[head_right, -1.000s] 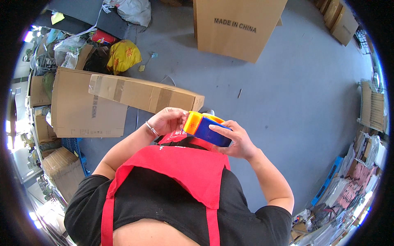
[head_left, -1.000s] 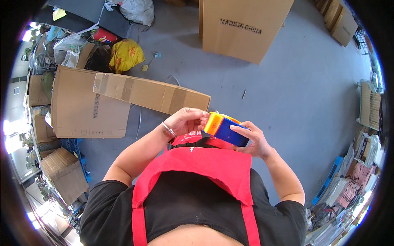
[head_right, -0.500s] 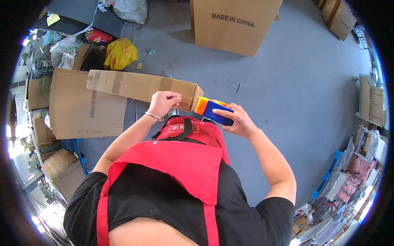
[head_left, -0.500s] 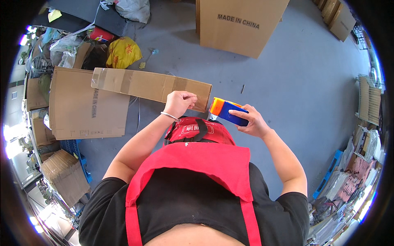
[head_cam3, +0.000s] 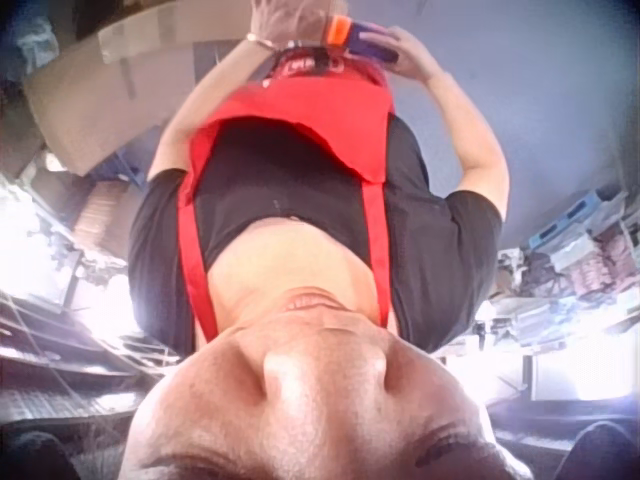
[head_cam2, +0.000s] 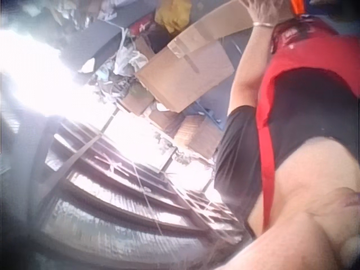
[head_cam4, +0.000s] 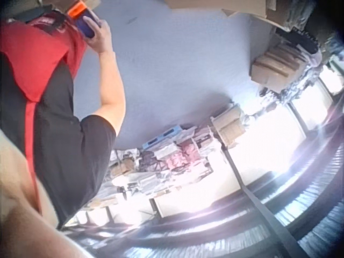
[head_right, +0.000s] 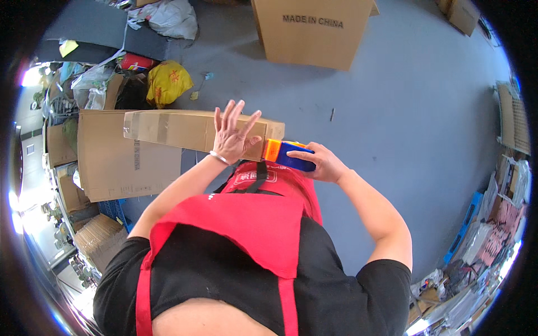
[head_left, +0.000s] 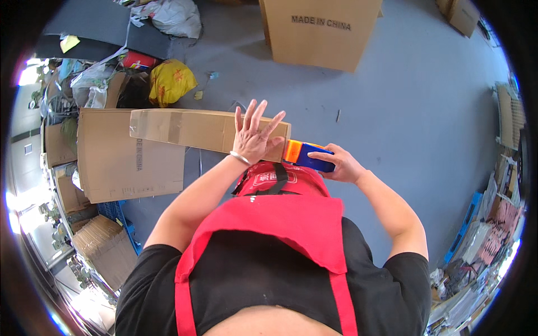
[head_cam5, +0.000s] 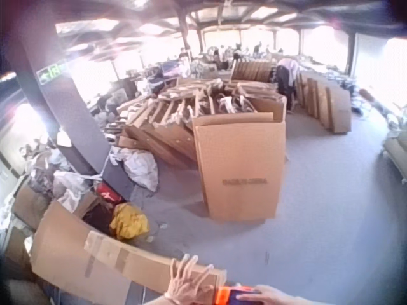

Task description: The person assembles flat cardboard sheets into boxes by folding and sealing them with a tape dispenser. The person repeatedly picks up sheets, folds them into box shapes, and applies tape to secure the seams. Finished boxes are placed on a nearby stack.

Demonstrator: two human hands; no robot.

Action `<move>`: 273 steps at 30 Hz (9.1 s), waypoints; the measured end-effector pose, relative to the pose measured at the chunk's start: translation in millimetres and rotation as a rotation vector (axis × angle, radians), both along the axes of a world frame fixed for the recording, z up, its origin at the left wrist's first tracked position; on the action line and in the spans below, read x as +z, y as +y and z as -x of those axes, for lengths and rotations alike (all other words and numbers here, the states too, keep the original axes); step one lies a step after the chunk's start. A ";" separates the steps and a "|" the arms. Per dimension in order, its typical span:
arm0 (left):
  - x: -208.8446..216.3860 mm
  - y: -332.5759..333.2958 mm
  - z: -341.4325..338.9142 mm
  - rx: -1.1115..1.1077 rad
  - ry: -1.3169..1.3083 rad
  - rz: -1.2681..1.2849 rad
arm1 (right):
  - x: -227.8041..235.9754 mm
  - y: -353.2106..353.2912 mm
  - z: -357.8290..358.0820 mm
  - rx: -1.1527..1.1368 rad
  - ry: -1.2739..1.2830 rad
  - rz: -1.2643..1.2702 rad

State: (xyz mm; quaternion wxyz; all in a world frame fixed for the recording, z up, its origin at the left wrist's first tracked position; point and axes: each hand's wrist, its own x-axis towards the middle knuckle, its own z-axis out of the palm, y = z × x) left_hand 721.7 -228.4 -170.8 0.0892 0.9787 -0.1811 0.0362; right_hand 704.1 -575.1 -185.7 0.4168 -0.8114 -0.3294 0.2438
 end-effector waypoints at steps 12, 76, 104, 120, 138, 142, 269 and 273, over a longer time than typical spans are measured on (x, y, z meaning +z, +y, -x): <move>-7.2 -10.4 -42.1 -1.185 0.190 0.179 | 69.8 55.9 -9.5 0.121 -0.049 0.539; 182.5 -187.7 -115.8 -0.432 1.710 1.399 | 161.2 0.6 6.8 -2.100 -0.477 -0.346; 57.1 70.9 -681.5 0.123 0.234 -0.100 | -92.3 107.0 -37.3 -1.836 0.487 0.562; 76.3 -33.0 -670.4 -0.402 -0.014 0.042 | -107.0 -106.4 -164.3 -1.746 0.464 0.401; 6.1 -122.7 -663.1 -0.120 -0.078 0.114 | -152.1 -95.0 -148.2 -1.443 0.690 0.574; -24.6 20.1 -570.7 0.020 0.059 0.049 | -145.5 -62.7 -136.0 -1.171 0.632 0.632; 5.6 665.8 309.2 -0.448 1.223 0.034 | 148.3 489.9 318.3 -0.835 0.232 1.161; 49.1 670.0 294.5 -0.370 1.164 -0.284 | 92.5 362.9 357.0 -0.865 0.705 0.608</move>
